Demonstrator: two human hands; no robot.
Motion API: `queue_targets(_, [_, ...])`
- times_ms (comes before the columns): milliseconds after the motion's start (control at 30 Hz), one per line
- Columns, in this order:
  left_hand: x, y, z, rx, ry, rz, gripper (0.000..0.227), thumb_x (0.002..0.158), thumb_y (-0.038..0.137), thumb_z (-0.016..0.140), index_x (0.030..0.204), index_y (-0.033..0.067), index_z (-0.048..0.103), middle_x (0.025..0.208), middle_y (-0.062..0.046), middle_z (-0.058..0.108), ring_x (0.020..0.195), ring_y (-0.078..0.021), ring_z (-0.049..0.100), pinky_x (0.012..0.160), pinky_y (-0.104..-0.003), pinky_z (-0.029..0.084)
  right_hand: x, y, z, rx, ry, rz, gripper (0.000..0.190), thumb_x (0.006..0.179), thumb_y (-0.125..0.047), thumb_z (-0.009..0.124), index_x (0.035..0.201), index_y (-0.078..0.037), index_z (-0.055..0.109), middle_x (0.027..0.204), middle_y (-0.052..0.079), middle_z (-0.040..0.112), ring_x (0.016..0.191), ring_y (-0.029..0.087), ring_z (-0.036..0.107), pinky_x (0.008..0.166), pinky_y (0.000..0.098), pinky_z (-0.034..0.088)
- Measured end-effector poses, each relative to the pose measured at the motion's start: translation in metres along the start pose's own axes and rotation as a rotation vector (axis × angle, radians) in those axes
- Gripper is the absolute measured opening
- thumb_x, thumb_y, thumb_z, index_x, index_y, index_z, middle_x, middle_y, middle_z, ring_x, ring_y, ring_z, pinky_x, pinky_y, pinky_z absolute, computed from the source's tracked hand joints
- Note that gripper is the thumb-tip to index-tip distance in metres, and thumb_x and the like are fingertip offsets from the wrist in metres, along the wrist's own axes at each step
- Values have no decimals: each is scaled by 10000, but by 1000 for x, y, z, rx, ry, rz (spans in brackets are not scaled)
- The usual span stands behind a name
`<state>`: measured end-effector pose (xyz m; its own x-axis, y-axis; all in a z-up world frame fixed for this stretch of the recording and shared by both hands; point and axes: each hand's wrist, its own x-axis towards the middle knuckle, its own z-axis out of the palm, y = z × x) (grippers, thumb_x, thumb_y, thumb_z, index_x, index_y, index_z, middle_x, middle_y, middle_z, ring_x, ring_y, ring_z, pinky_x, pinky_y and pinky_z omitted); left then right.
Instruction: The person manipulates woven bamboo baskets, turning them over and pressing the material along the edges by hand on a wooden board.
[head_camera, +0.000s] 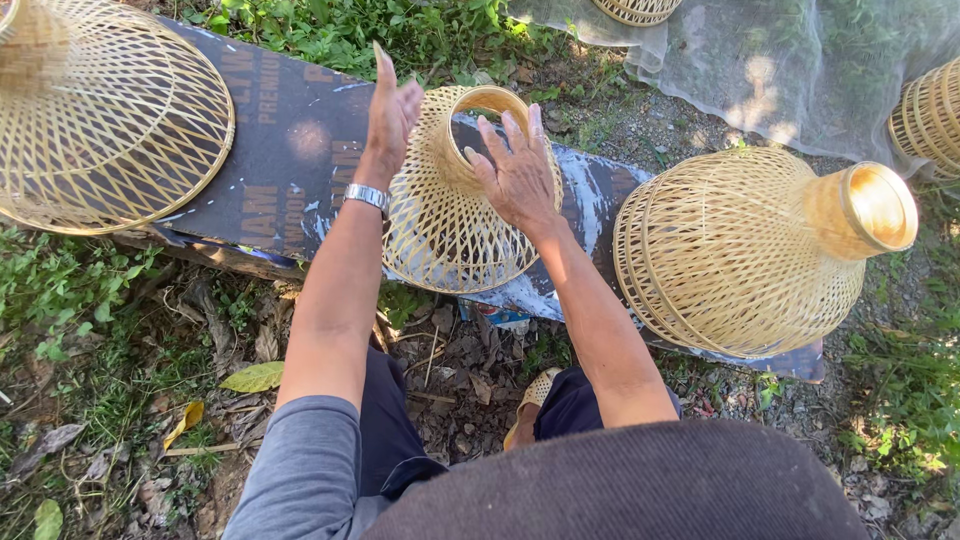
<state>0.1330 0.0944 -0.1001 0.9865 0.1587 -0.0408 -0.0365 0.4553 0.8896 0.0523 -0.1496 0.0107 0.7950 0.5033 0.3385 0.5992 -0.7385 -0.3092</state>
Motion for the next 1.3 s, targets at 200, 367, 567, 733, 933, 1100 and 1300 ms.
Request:
queue_targets(200, [37,-12,18,8,-113,85,1038,950,793,366,1656,218,-133,1614,-481,229,1127,-374,334,846,-311,497,0,-1,0,22,35,-3,575,1031,-449,541,1503,-120,530,1512,309,471,1505,545,179,1242,560,163])
queue_targets(367, [33,3,20,134,-121,32,1100,835,832,355,1599,225,-155,1547,-471,175,1443,-518,495,940,-346,540,0,3,3,0,38,-9,578,1025,-449,550,1497,-116,531,1505,310,473,1499,557,186,1242,568,167])
queue_targets(567, [20,-23,23,132,-101,-35,1077,886,817,315,1618,123,-60,1579,-443,182,1522,-440,307,1098,-482,395,-1,2,6,-24,49,-16,586,1035,-462,550,1510,-121,508,1502,310,477,1500,553,192,1251,566,161])
queue_targets(733, [3,16,21,134,1,136,990,967,720,370,1652,87,40,1636,-369,177,1544,-418,281,1226,-381,314,-1,4,1,1,-2,12,608,1027,-477,538,1523,-128,494,1528,294,434,1507,542,165,1246,561,143])
queue_targets(933, [-78,39,63,618,-128,217,718,1085,446,586,1601,5,351,1347,-142,564,1176,-167,519,1006,-271,458,-13,35,10,586,126,63,632,1068,-497,480,1575,-120,449,1716,212,262,1619,369,139,1330,472,113])
queue_targets(1100, [-77,29,70,560,-48,272,558,1062,198,631,1557,15,450,776,80,494,639,-16,403,532,-204,350,-23,97,15,1512,370,334,806,1045,-518,501,1634,-46,217,1723,177,184,1613,336,147,1297,453,156])
queue_targets(1300, [-72,18,66,500,-17,245,489,1065,169,609,1509,1,492,758,102,480,605,1,389,492,-194,317,-30,112,32,1735,380,366,881,1029,-603,464,1647,-55,159,1716,220,142,1605,352,152,1299,454,151])
